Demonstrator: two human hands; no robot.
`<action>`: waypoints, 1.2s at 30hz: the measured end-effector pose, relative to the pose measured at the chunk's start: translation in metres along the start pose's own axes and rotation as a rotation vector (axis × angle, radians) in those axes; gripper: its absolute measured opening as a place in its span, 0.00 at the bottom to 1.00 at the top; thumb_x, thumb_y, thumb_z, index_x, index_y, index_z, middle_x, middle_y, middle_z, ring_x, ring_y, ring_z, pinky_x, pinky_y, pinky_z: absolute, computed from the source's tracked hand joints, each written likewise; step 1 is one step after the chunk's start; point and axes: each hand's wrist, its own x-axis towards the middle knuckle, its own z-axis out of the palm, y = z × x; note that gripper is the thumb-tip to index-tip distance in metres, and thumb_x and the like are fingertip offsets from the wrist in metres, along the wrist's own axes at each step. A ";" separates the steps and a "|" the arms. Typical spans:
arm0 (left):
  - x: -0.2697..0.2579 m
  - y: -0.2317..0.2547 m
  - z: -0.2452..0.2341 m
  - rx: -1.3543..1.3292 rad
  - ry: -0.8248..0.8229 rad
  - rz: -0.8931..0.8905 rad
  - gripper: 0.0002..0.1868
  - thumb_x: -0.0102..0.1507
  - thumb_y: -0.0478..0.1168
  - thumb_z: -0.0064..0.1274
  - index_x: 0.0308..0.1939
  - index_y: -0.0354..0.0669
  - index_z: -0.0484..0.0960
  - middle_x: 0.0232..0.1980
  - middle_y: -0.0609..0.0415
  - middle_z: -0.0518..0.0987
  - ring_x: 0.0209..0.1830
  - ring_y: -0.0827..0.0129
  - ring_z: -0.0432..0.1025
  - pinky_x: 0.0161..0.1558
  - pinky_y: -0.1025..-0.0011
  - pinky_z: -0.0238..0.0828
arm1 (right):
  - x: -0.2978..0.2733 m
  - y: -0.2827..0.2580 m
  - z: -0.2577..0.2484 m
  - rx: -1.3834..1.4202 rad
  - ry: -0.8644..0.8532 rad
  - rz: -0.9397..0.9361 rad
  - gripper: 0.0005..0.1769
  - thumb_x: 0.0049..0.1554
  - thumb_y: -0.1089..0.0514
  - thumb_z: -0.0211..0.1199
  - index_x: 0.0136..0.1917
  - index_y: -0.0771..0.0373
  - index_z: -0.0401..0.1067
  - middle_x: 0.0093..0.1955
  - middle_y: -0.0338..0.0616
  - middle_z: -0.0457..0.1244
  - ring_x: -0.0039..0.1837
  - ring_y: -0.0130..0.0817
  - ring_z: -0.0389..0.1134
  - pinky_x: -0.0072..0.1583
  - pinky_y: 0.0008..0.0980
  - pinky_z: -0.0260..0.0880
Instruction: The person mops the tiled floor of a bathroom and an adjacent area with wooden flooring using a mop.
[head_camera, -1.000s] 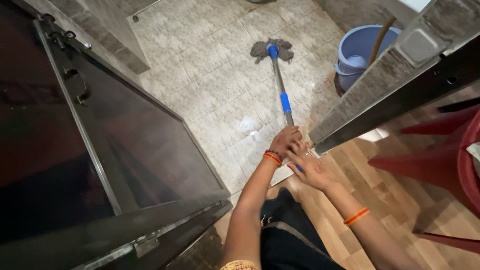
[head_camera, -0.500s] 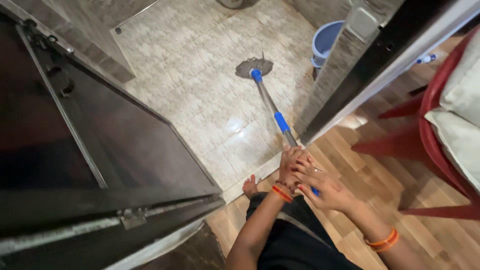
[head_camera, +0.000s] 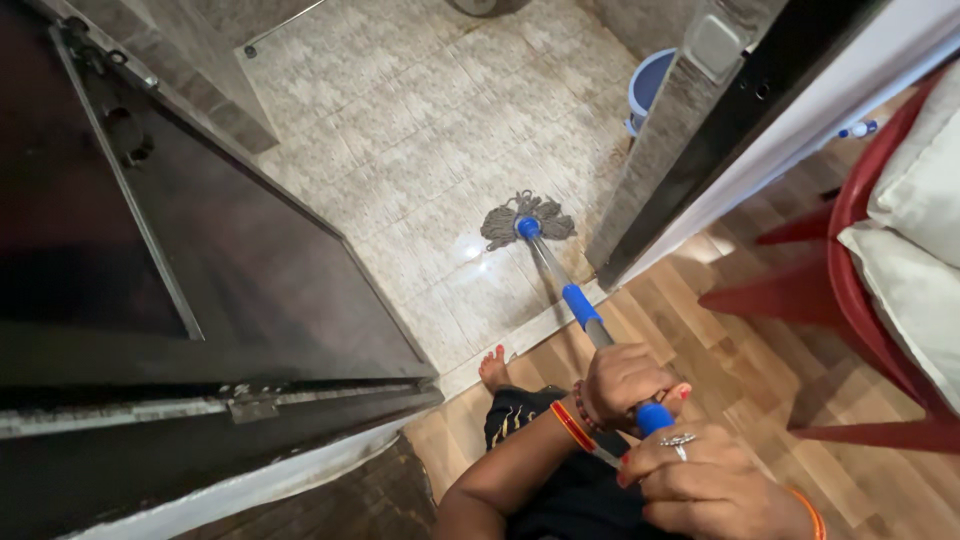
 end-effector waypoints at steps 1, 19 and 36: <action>0.000 -0.006 -0.002 0.013 -0.006 0.015 0.08 0.61 0.32 0.62 0.29 0.39 0.79 0.25 0.52 0.73 0.24 0.58 0.69 0.29 0.63 0.65 | 0.001 -0.001 -0.001 -0.005 -0.002 0.027 0.04 0.58 0.62 0.61 0.44 0.65 0.71 0.46 0.47 0.67 0.53 0.46 0.76 0.52 0.44 0.77; -0.066 -0.248 -0.060 0.323 -0.107 -0.194 0.06 0.57 0.34 0.59 0.30 0.42 0.77 0.32 0.49 0.76 0.36 0.51 0.74 0.42 0.58 0.71 | -0.026 0.235 0.083 -0.218 0.117 0.291 0.15 0.52 0.63 0.60 0.54 0.59 0.75 0.54 0.44 0.71 0.65 0.51 0.75 0.60 0.42 0.78; -0.169 -0.247 0.016 0.474 -0.353 -0.450 0.27 0.47 0.45 0.63 0.50 0.49 0.80 0.60 0.53 0.75 0.69 0.58 0.62 0.65 0.41 0.53 | -0.145 0.200 0.098 -0.381 -0.132 0.668 0.21 0.49 0.62 0.63 0.57 0.62 0.75 0.65 0.57 0.65 0.73 0.54 0.61 0.76 0.51 0.52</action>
